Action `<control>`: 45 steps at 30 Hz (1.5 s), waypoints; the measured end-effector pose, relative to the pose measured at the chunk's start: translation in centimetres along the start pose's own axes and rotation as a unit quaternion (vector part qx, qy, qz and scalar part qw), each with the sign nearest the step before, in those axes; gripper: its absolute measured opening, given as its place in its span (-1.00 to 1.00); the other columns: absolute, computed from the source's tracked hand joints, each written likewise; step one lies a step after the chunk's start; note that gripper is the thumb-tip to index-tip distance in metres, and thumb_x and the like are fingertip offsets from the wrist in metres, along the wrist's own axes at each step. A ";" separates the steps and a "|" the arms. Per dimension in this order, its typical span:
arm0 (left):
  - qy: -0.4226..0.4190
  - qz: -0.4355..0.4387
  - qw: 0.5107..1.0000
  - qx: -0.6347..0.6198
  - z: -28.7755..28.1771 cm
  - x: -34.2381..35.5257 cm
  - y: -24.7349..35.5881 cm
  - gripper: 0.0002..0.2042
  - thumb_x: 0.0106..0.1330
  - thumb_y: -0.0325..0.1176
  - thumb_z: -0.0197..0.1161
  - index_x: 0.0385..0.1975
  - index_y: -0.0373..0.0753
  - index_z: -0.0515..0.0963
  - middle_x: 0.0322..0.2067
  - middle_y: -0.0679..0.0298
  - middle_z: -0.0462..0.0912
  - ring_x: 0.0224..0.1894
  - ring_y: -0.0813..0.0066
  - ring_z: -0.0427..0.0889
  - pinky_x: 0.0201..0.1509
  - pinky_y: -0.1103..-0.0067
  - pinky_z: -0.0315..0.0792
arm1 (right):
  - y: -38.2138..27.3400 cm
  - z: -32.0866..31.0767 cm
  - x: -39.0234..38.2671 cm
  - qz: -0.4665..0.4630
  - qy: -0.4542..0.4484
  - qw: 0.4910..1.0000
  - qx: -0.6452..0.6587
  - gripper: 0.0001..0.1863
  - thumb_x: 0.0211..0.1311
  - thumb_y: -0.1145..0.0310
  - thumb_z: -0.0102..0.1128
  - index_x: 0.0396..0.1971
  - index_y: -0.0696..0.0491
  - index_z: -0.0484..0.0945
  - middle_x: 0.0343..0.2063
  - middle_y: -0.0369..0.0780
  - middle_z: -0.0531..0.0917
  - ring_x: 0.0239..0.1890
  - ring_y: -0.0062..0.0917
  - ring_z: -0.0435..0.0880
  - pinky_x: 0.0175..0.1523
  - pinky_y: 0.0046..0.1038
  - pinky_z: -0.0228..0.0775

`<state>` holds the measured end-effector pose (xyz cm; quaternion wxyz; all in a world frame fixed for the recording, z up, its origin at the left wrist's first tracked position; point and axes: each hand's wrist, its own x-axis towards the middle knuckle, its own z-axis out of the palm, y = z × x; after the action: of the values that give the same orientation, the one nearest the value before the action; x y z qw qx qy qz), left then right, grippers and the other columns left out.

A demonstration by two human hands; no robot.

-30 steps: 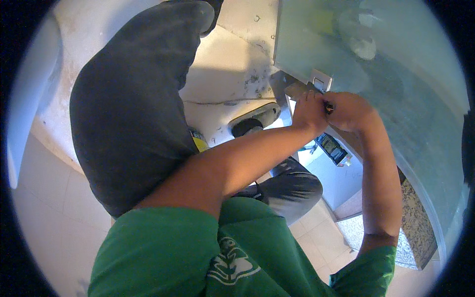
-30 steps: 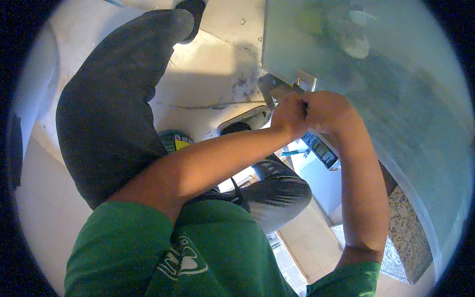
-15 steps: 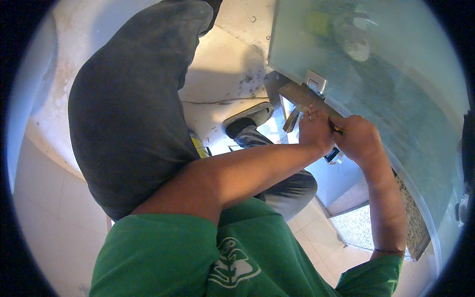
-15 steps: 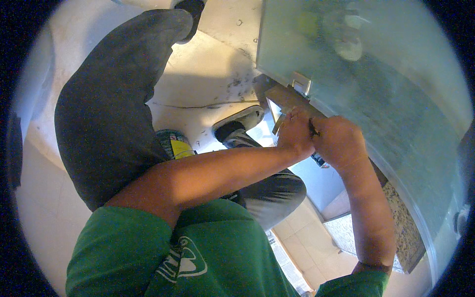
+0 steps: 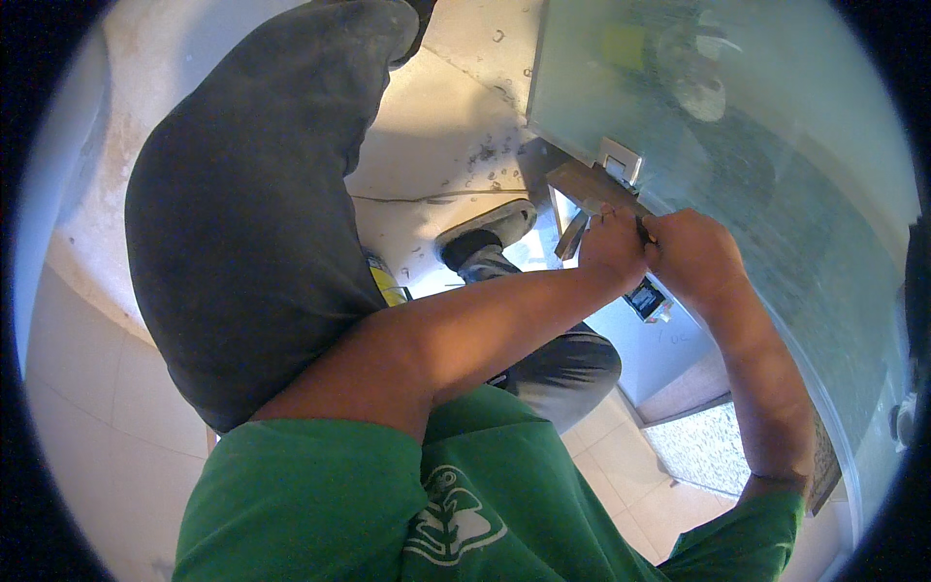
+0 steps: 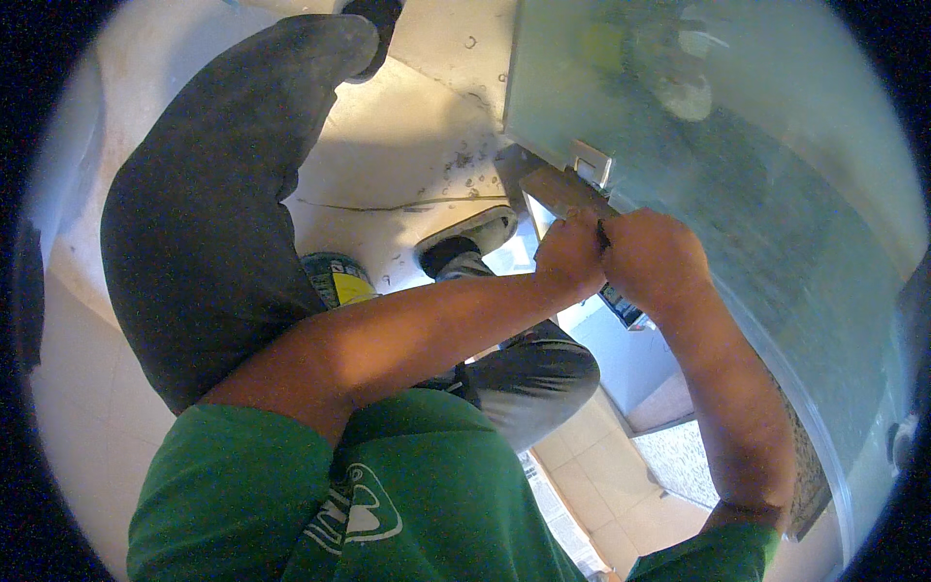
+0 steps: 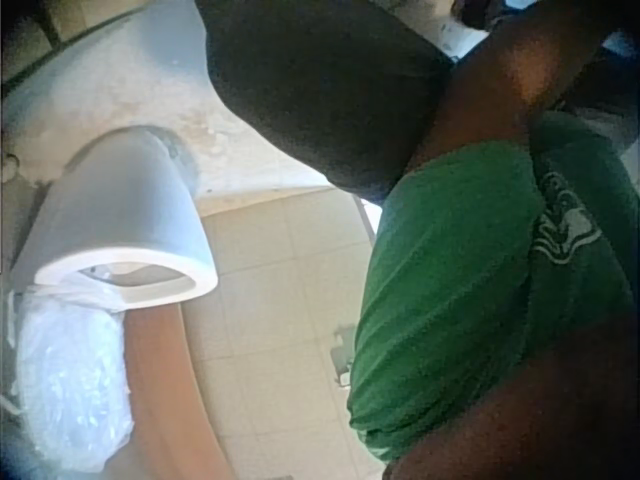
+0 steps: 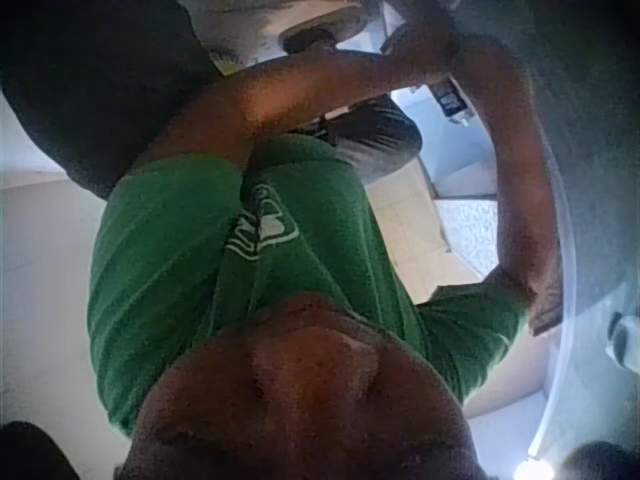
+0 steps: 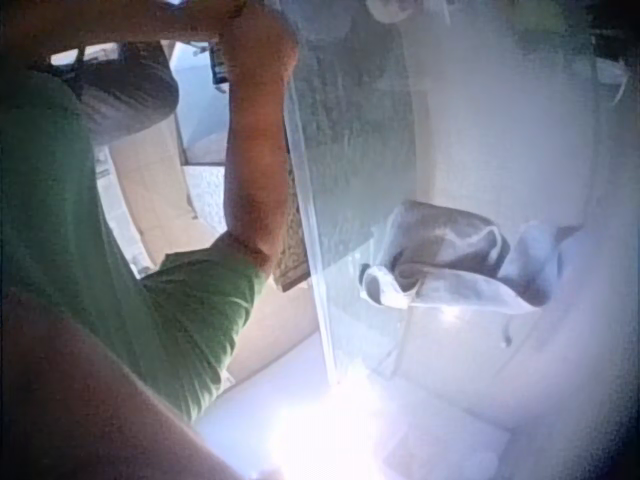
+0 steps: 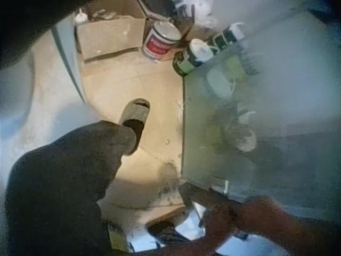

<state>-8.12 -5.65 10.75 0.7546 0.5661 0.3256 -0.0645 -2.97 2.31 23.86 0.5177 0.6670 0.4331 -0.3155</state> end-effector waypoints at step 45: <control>0.035 0.030 0.999 0.011 -0.2 0.8 -0.3 -0.67 0.15 -0.23 0.31 -0.23 -0.39 0.63 -0.17 -0.17 0.70 -0.03 -0.09 0.71 0.06 0.16 0.61 | 0.8 -1.0 1.3 -0.032 -0.029 0.999 -0.005 -0.74 0.16 0.30 0.17 -0.29 0.07 0.77 -0.30 0.01 0.76 -0.17 -0.05 0.77 -0.01 -0.08 0.63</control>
<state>-7.77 -5.34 10.06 0.7379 0.5860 0.3341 -0.0253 -1.73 3.54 23.37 0.5232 0.6408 0.4407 -0.3485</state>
